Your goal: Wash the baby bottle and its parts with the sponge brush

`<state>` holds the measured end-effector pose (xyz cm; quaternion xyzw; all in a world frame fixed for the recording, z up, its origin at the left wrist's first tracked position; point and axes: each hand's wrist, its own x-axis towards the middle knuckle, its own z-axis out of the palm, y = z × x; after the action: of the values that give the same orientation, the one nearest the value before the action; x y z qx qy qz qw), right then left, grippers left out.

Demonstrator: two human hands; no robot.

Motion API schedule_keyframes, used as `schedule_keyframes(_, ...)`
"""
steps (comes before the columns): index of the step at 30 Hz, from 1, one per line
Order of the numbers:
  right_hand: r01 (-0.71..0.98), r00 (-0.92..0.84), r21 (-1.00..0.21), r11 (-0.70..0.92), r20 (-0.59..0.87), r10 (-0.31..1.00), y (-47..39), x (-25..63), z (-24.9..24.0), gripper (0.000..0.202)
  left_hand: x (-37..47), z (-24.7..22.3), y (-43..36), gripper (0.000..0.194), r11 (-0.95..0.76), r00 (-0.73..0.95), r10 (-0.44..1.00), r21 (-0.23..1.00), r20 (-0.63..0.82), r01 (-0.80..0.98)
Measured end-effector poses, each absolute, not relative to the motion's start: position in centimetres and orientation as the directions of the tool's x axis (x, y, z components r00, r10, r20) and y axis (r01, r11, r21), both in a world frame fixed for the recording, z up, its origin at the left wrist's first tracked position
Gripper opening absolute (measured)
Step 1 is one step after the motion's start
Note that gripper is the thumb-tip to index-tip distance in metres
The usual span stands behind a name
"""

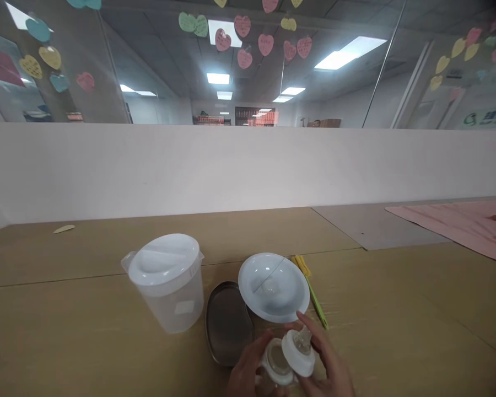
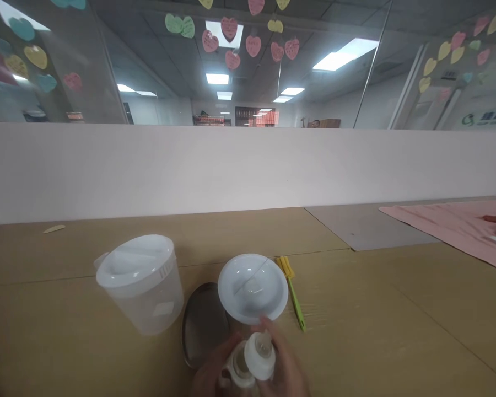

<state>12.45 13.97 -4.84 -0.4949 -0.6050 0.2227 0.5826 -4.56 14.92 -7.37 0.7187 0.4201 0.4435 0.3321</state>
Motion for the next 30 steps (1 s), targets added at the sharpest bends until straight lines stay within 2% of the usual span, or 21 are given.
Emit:
schedule_keyframes(4, 0.235, 0.205, -0.857, 0.458, 0.504, 0.839, 14.7, 13.0, -1.8, 0.05, -4.6, -7.4, 14.9, 0.062, -0.491, 0.32, 0.859, 0.816, 0.398, 0.303)
schedule_keyframes(9, 0.036, 0.326, -0.891, 0.453, 0.439, 0.837, 16.4, 13.3, 3.4, 0.062, -4.4, -6.5, 14.4, 0.059, -0.393, 0.282, 0.912, 0.836, 0.299, 0.382)
schedule_keyframes(13, -0.041, 0.35, -0.931, 0.363, 0.327, 0.878, 18.3, 13.4, 5.2, 0.074, -4.4, -5.0, 14.1, 0.059, -0.344, 0.301, 0.925, 0.844, 0.231, 0.412)
schedule_keyframes(23, -0.082, 0.396, -0.96, 0.269, 0.216, 0.893, 24.1, 15.0, -0.1, 0.076, -4.2, -4.1, 13.5, 0.06, -0.312, 0.274, 0.937, 0.872, 0.217, 0.377)
schedule_keyframes(27, 0.005, 0.389, -0.946, 0.325, 0.302, 0.87, 24.8, 15.4, -2.6, 0.066, -4.2, -4.5, 13.4, 0.061, -0.305, 0.276, 0.937, 0.885, 0.214, 0.351)
schedule_keyframes(30, 0.173, 0.329, -0.915, 0.365, 0.403, 0.854, 24.6, 15.0, -4.3, 0.052, -4.2, -4.4, 13.3, 0.061, -0.291, 0.284, 0.939, 0.89, 0.195, 0.352)
